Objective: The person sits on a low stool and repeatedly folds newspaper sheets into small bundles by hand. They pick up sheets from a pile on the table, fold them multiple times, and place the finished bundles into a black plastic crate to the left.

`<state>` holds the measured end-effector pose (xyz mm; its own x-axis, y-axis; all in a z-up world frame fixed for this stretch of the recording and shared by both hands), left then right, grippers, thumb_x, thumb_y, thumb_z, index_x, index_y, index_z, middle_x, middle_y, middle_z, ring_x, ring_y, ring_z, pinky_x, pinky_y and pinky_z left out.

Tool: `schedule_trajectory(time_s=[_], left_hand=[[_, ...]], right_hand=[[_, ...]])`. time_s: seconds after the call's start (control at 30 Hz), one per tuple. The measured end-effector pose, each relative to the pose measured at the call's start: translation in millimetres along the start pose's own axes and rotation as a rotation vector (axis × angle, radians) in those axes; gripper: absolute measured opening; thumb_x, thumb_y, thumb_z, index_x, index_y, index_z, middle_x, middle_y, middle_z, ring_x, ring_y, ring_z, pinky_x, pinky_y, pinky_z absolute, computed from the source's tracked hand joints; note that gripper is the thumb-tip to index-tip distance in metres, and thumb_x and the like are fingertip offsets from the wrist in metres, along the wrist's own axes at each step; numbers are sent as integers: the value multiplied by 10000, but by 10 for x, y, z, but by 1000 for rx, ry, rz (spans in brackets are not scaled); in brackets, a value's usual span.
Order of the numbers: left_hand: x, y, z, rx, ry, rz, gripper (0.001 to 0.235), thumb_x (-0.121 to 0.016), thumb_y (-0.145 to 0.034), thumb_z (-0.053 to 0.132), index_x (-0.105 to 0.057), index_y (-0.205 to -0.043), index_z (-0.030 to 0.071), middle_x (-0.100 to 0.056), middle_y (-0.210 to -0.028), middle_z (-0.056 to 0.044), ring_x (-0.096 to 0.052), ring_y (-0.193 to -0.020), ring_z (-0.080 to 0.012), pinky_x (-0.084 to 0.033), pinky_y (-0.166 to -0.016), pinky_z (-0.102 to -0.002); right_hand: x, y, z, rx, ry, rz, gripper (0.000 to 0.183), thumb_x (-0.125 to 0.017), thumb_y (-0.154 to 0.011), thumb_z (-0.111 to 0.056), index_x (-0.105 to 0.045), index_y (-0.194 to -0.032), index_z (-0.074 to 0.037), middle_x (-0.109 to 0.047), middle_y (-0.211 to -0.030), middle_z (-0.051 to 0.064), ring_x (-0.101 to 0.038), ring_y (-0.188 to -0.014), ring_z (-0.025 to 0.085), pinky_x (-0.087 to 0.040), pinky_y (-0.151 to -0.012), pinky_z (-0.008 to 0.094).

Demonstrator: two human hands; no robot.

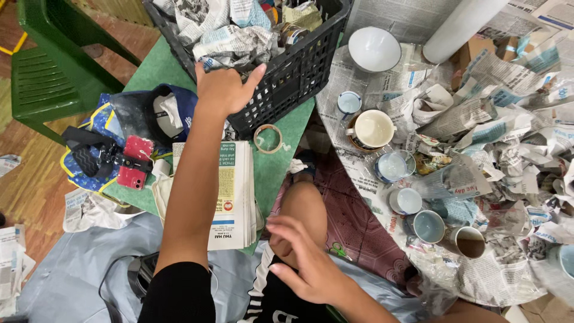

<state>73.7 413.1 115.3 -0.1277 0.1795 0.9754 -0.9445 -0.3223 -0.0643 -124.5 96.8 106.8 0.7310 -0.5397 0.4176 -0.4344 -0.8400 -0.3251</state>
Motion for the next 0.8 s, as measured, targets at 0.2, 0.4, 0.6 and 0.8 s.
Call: schedule_trajectory(time_s=[0.2,0.4,0.6,0.8], left_hand=[[187,119,132,-17,7,190,855,-371,-1066,678,-769,-769,-18,-723,-867,-246,-676,-909,-397,-284,-1146,-559],[857,942,779,-489,301,635,220,-739,-960,249,-774,-1052,52,-735,-1100,-143,-683,-1038,-354,-447,-977,-481],[881,1864,2043,-957,799,238,162,-772,-910,146,-745,-1062,96,-749,-1087,-75,-724,-995,-261,-575,-912,-373],[367,2149,3067,-1144,839,-35,173,-767,-899,215,-764,-1031,103,-756,-990,-67,-720,-909,-269,-560,-816,-384]], right_hand=[[47,56,-7,-91,-27,-7,606,-667,-986,-170,-377,-1494,-15,-431,-1534,228,-510,-1394,372,-465,-1102,424],[243,226,41,-174,-61,84,536,-635,-979,-151,-433,-1460,-28,-466,-1493,193,-640,-1171,267,-519,-996,386],[347,554,205,-184,-54,183,469,-575,-1019,-138,-441,-1452,-17,-514,-1398,194,-634,-1117,251,-535,-954,364],[666,1269,533,-294,178,384,414,-637,-994,-152,-507,-1352,13,-601,-1236,203,-634,-1054,310,-512,-928,403]])
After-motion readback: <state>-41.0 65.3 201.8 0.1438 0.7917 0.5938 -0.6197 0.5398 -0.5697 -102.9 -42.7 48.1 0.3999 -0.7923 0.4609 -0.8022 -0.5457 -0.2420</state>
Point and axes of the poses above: each hand's wrist, its own y-axis away from the middle knuckle, its own x-axis out of the back of the hand, z = x × y, the point moved 5 cm from there along -y, towards the middle knuckle
